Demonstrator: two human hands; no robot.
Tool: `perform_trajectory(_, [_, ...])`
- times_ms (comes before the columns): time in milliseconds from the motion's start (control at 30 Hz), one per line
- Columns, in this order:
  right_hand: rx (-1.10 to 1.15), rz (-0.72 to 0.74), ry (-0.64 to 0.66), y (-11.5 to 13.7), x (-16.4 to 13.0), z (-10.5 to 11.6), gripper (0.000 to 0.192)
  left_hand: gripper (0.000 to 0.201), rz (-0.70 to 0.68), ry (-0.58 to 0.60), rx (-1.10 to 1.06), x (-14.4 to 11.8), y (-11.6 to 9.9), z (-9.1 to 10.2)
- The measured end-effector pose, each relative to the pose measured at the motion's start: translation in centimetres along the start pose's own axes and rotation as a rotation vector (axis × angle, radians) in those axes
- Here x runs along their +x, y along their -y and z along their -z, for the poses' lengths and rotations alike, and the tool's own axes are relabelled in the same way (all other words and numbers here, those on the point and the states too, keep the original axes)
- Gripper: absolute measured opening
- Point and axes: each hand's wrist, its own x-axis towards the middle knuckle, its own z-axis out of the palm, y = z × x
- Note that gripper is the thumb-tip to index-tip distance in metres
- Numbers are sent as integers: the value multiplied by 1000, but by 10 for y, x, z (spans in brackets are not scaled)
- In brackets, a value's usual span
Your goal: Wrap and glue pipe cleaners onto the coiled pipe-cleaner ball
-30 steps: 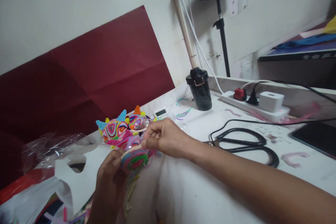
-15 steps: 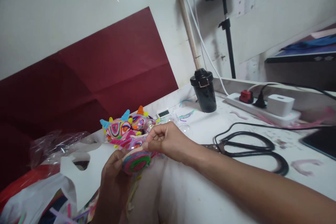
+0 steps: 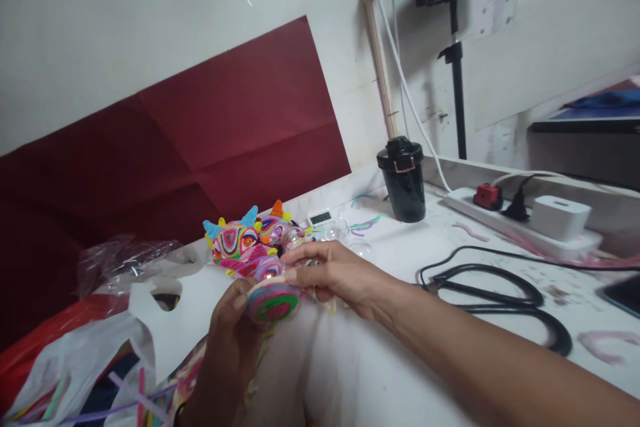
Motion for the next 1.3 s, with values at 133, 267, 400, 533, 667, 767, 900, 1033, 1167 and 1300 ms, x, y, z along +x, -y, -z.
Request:
perform_trajectory(133, [68,-23,29,-2,4,2,37,24,47,23,-44,1,4,1])
perform_trajectory(267, [78,2,45,-6,7,4,34,19,86,9,-162,1,8,1])
perform_trajectory(400, [70,0,55,-8,8,4,36,18,132,-4,-233,0,13,0])
perform_trajectory(533, [76,-3,68,-9,9,6,35,18,150,-40,-292,-1,14,-5])
perform_trajectory(667, [66,-29,85,-8,7,8,33,15,165,-11,-308,-3,13,-8])
perform_trajectory(767, [51,-23,85,-6,6,9,33,15,179,-12,-316,-5,13,-9])
perform_trajectory(900, [42,-10,68,-5,4,9,35,13,160,-4,-319,-7,13,-9])
perform_trajectory(1033, [63,7,79,-4,3,8,35,17,158,-21,-327,-7,12,-9])
perform_trajectory(1167, [71,12,79,1,0,6,36,17,149,-22,-307,-8,8,-12])
perform_trajectory(1300, [50,36,97,9,-5,5,36,18,130,8,-299,-7,-2,-20])
